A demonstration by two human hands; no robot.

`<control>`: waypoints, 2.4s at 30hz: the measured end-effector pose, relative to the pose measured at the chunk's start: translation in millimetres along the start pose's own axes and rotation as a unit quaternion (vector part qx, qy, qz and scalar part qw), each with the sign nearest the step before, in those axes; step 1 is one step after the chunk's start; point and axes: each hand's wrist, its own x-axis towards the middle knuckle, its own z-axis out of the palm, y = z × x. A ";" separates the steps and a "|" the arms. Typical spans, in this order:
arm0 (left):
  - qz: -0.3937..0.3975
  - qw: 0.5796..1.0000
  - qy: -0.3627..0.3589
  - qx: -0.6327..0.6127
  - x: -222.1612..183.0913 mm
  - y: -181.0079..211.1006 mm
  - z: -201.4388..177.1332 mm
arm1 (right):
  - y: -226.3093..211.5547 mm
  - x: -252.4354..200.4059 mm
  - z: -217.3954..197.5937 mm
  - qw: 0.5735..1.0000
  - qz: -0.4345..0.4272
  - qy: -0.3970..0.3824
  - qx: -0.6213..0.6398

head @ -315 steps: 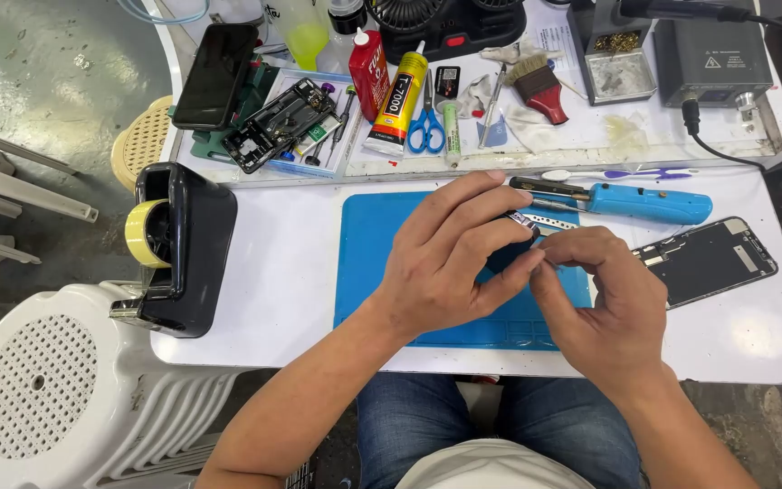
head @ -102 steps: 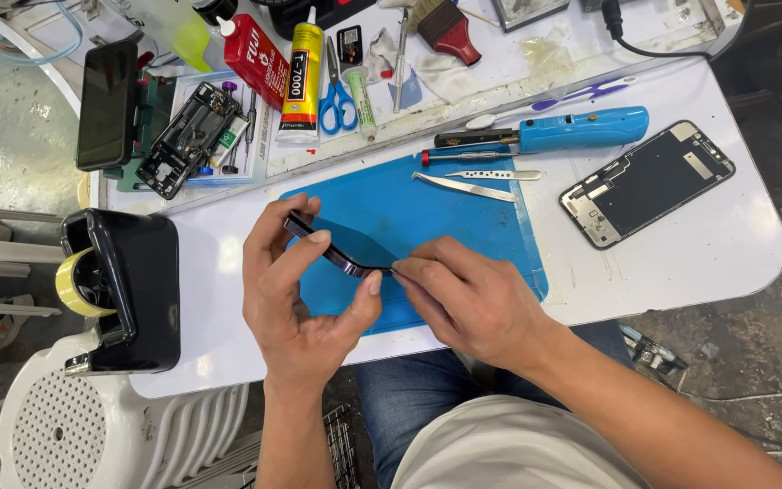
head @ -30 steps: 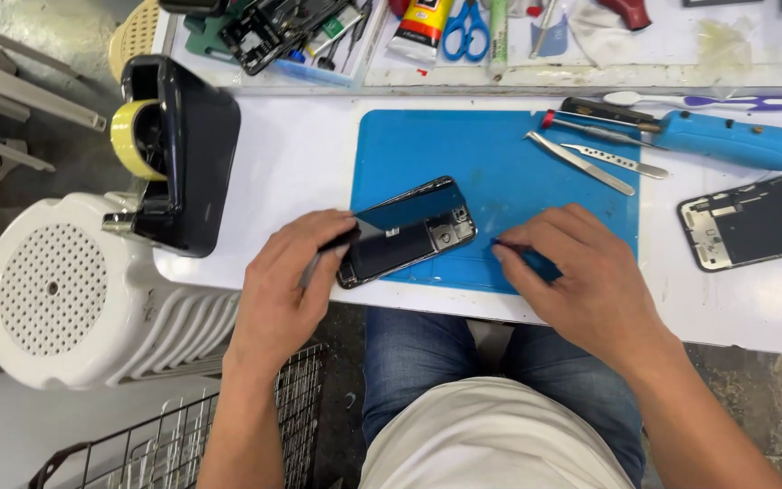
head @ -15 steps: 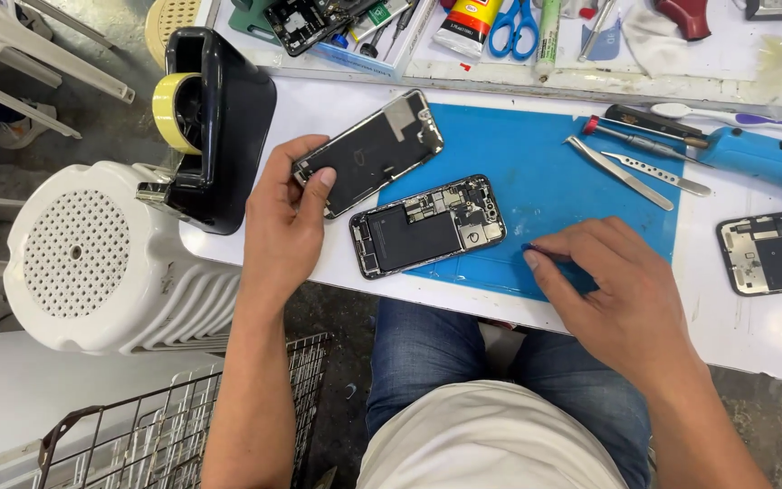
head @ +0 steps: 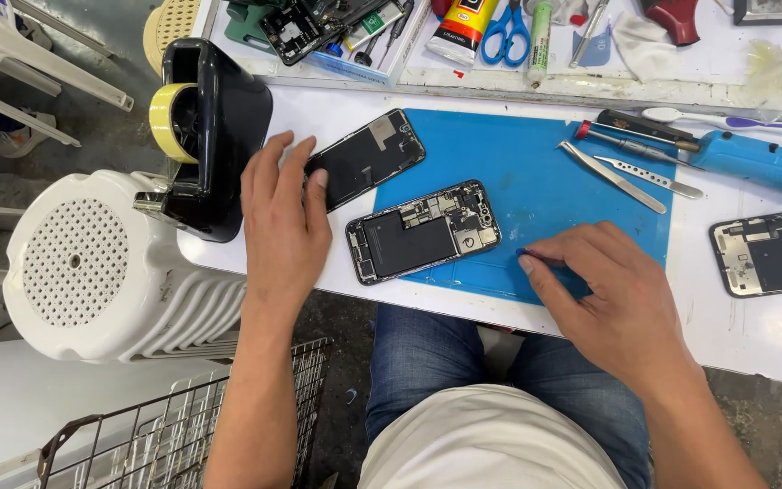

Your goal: Disassembling a smartphone to remove internal components including the battery and motherboard using various repair tools.

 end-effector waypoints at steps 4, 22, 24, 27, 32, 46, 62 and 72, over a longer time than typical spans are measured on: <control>0.092 0.992 -0.062 -0.068 -4.7 38.1 -17.8 | -0.8 0.8 -1.5 1.000 0.004 -0.005 0.008; -0.127 0.825 -0.180 -0.521 0.5 63.6 5.3 | -7.3 1.8 -7.7 0.997 0.013 0.038 0.071; -0.177 0.492 -0.220 -0.823 3.5 68.3 5.6 | -9.4 0.7 -7.7 0.997 0.041 0.043 0.052; -0.180 0.431 -0.232 -0.853 3.2 64.3 6.5 | -7.0 -1.1 -4.5 0.996 0.071 0.041 0.037; -0.208 0.473 -0.234 -0.824 4.9 67.4 12.2 | -5.9 -0.2 -5.0 0.997 0.059 0.021 0.035; -0.161 0.690 -0.241 -0.663 14.6 103.7 27.2 | -2.4 7.1 -16.5 0.909 0.279 0.077 0.299; -0.157 0.769 -0.253 -0.565 -12.3 141.0 17.8 | -16.9 5.4 -20.0 0.883 0.265 0.051 0.383; -0.223 0.696 -0.276 -0.624 -34.2 136.1 12.2 | -8.6 -3.2 -19.8 0.902 0.232 0.077 0.356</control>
